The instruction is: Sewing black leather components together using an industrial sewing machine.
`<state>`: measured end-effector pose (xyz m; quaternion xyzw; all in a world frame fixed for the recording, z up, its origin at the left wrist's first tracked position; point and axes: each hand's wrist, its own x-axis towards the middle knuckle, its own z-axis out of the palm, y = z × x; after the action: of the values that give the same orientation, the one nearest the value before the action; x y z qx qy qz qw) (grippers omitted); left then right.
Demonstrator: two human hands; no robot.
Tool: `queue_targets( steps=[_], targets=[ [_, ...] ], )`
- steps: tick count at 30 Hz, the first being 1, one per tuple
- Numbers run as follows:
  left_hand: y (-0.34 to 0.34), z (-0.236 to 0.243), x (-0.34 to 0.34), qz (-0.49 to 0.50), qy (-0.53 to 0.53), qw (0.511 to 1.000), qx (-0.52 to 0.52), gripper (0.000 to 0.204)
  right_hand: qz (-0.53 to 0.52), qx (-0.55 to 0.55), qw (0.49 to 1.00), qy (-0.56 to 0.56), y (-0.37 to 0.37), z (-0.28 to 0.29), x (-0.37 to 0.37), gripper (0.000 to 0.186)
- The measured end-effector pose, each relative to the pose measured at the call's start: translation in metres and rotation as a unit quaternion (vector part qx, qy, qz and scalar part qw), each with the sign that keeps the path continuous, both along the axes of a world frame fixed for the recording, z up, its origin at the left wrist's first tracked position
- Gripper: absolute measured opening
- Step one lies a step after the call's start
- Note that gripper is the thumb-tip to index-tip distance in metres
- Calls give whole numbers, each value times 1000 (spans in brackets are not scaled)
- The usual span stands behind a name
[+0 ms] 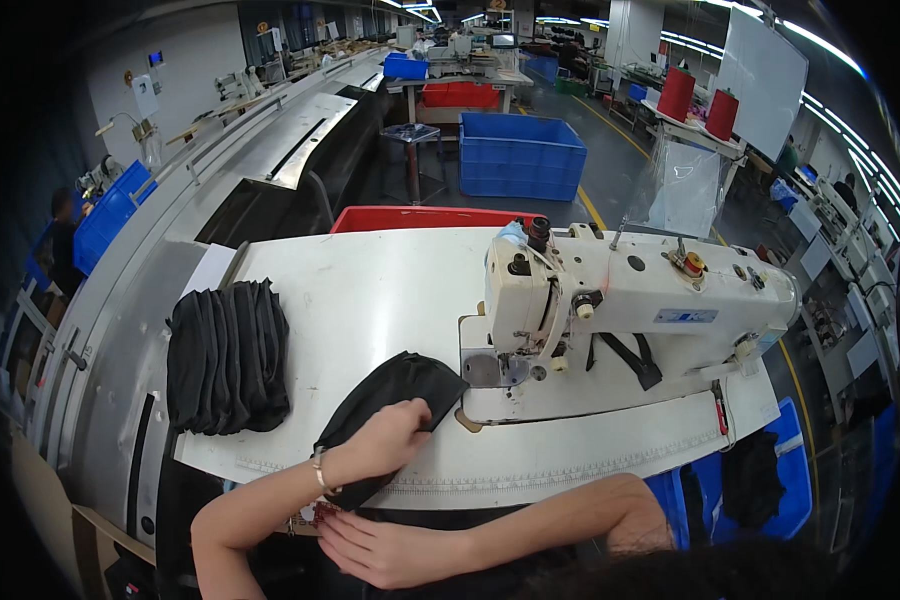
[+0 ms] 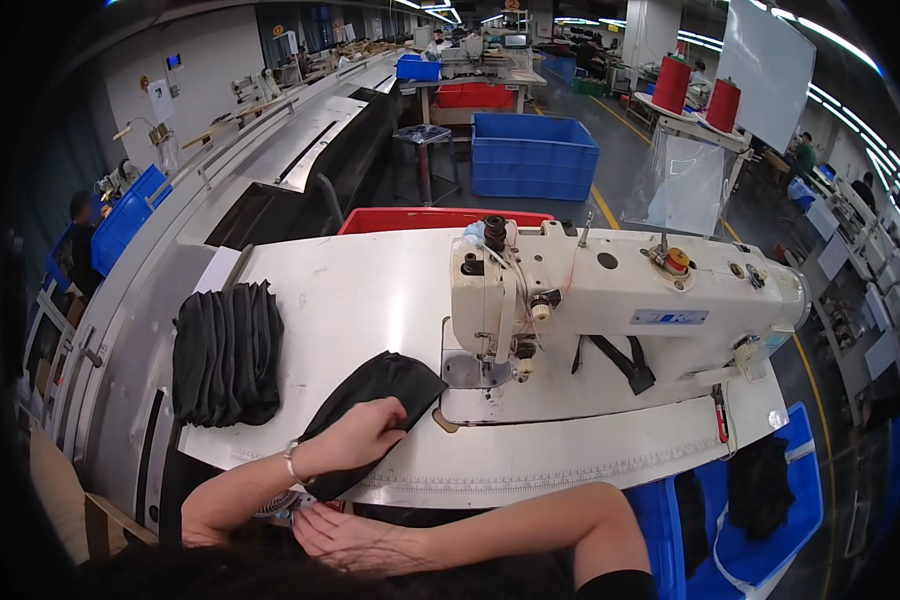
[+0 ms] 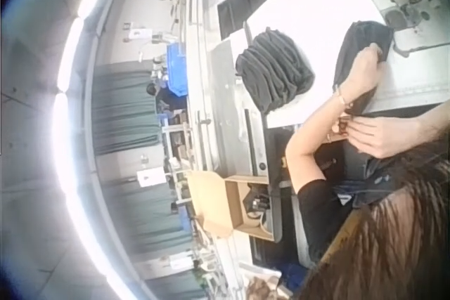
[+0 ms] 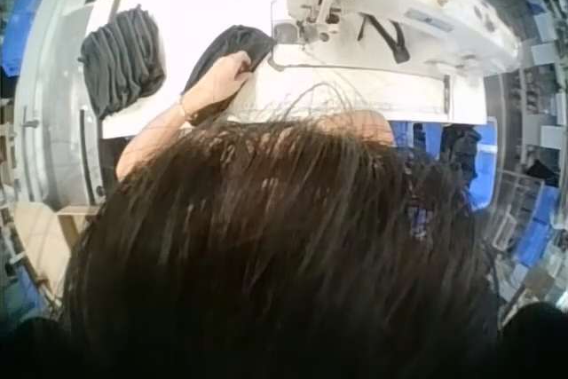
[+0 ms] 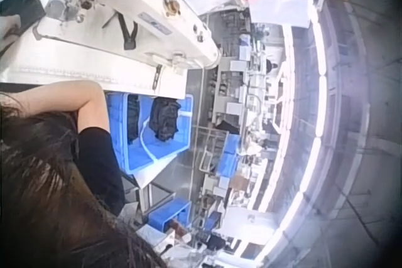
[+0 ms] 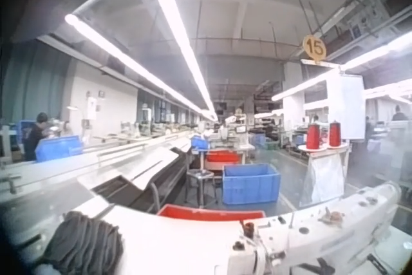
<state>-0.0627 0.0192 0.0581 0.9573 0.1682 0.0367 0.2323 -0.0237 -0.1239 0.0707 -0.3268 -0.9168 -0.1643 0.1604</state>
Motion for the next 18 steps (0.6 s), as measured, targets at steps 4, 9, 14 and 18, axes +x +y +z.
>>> queue_targets(
  steps=[4,9,14,18],
  targets=[
    [18,14,-36,223,-170,941,-191,21,52,78,994,60,-7,-19,76,43],
    [-6,56,-7,215,-198,952,88,15,-144,105,983,-40,55,-35,109,40],
    [30,31,52,127,-230,919,294,17,-187,-136,958,171,76,-83,90,44],
    [33,-17,79,88,-81,976,182,14,-1,-203,966,160,16,-53,123,45]
  ],
)
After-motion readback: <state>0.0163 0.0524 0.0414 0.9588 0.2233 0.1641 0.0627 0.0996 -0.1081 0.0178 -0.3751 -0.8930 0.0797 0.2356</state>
